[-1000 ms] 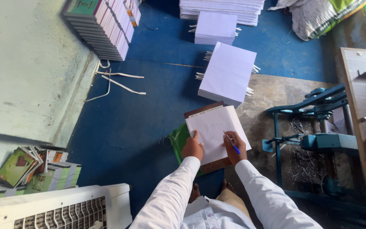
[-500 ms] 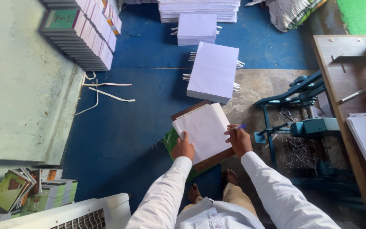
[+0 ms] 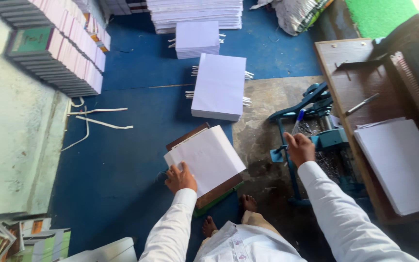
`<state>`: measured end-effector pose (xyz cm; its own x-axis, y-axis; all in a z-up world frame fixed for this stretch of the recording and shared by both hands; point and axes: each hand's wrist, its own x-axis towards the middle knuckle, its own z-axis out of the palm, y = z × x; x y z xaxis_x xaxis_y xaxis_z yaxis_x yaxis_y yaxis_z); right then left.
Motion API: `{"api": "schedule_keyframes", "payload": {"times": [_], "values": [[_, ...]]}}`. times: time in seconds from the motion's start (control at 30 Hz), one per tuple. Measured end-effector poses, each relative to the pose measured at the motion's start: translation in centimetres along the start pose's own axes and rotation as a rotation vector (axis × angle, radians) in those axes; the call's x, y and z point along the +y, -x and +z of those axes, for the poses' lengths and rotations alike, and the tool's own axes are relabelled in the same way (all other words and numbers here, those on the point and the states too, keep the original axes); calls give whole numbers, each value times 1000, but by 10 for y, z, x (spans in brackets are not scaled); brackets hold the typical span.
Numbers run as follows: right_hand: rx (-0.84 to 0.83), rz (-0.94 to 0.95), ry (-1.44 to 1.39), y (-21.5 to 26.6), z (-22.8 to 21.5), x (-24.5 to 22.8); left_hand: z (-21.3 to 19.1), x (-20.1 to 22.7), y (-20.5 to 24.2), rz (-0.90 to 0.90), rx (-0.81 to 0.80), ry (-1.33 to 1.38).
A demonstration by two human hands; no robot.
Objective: The person stacks notebooks, places a sheet of paper on top, writes on it with a pen, and ties the stack with a string. The person handles notebooks, paper, a pen, and string during the process.
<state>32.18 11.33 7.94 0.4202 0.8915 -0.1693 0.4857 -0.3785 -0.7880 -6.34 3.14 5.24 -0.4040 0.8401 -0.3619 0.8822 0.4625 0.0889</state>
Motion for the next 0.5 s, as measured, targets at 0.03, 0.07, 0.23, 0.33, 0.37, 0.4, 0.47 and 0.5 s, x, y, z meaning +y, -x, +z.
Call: {"api": "schedule_keyframes", "payload": {"times": [0.03, 0.07, 0.23, 0.33, 0.37, 0.4, 0.47, 0.5], "values": [[27, 4, -17, -9, -12, 5, 1, 0, -1, -4, -17, -6], [54, 8, -34, -17, -24, 10, 3, 1, -2, -6, -7, 18], [177, 112, -36, -64, -84, 20, 12, 4, -6, -47, 32, 138], [221, 230, -43, -85, -116, 14, 15, 7, -9, -74, 25, 133], [239, 261, -49, -90, -124, 11, 16, 7, -8, -83, 22, 137], [257, 293, -55, -94, -131, 8, 17, 7, -7, -92, 19, 141], [280, 358, -37, -105, -143, -2, 17, 10, -11, -108, 22, 147], [281, 396, -7, -109, -148, -5, 18, 10, -11, -118, 20, 147]]}}
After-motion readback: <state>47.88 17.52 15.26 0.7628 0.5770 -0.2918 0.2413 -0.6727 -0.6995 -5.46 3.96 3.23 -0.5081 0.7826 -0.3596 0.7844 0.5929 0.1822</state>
